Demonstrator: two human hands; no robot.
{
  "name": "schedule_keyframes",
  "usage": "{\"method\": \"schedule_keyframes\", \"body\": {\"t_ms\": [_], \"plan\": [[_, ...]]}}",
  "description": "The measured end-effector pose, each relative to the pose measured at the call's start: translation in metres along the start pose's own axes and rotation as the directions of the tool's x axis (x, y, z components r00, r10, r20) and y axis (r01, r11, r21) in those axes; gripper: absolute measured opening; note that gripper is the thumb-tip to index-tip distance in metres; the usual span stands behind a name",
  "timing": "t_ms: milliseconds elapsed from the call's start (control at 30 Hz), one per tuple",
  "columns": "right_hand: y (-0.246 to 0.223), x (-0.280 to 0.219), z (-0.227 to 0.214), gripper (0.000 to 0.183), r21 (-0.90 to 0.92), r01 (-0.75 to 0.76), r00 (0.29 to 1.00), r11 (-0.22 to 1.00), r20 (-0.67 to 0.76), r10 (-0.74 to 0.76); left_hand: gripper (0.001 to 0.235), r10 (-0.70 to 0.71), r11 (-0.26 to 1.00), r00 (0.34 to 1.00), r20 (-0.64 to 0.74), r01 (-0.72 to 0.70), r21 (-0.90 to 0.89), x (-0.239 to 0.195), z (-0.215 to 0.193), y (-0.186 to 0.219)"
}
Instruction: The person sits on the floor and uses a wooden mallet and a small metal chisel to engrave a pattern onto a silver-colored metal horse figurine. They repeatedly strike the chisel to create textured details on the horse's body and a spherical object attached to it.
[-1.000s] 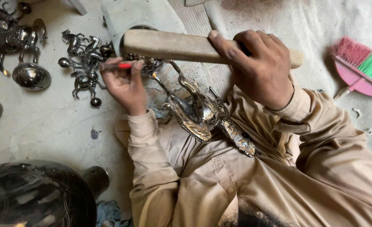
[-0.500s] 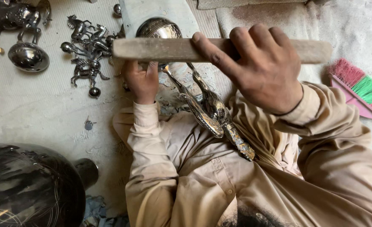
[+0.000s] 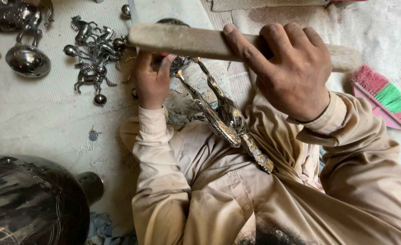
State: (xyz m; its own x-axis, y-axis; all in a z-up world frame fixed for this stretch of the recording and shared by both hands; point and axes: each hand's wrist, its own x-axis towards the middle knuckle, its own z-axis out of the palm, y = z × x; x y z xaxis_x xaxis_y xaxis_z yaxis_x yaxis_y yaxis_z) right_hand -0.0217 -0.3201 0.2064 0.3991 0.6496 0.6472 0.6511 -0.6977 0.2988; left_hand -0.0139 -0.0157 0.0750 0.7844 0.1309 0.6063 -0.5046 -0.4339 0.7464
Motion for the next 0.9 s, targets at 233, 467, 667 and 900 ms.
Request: {"method": "schedule_keyframes", "body": {"t_ms": [233,467,667,900], "plan": [[-0.001,0.010,0.002,0.048,-0.213,0.154,0.988,0.965,0.012,-0.155,0.022,-0.011,0.996,0.986,-0.164,0.026,0.088,-0.020,0.010,-0.034],[-0.013,0.027,0.003,0.047,-0.264,0.223,0.967,0.939,-0.061,-0.247,0.020,-0.051,0.998,0.967,-0.250,0.042,-0.042,-0.025,0.021,-0.046],[-0.022,0.038,-0.009,0.046,-0.283,0.249,0.963,0.926,-0.025,-0.267,0.022,0.043,0.998,0.962,-0.270,-0.028,0.058,-0.022,0.024,-0.029],[-0.022,0.037,-0.007,0.050,-0.314,0.251,0.965,0.916,0.013,-0.261,0.028,-0.120,0.987,0.960,-0.254,0.089,-0.131,-0.021,0.027,-0.029]]}}
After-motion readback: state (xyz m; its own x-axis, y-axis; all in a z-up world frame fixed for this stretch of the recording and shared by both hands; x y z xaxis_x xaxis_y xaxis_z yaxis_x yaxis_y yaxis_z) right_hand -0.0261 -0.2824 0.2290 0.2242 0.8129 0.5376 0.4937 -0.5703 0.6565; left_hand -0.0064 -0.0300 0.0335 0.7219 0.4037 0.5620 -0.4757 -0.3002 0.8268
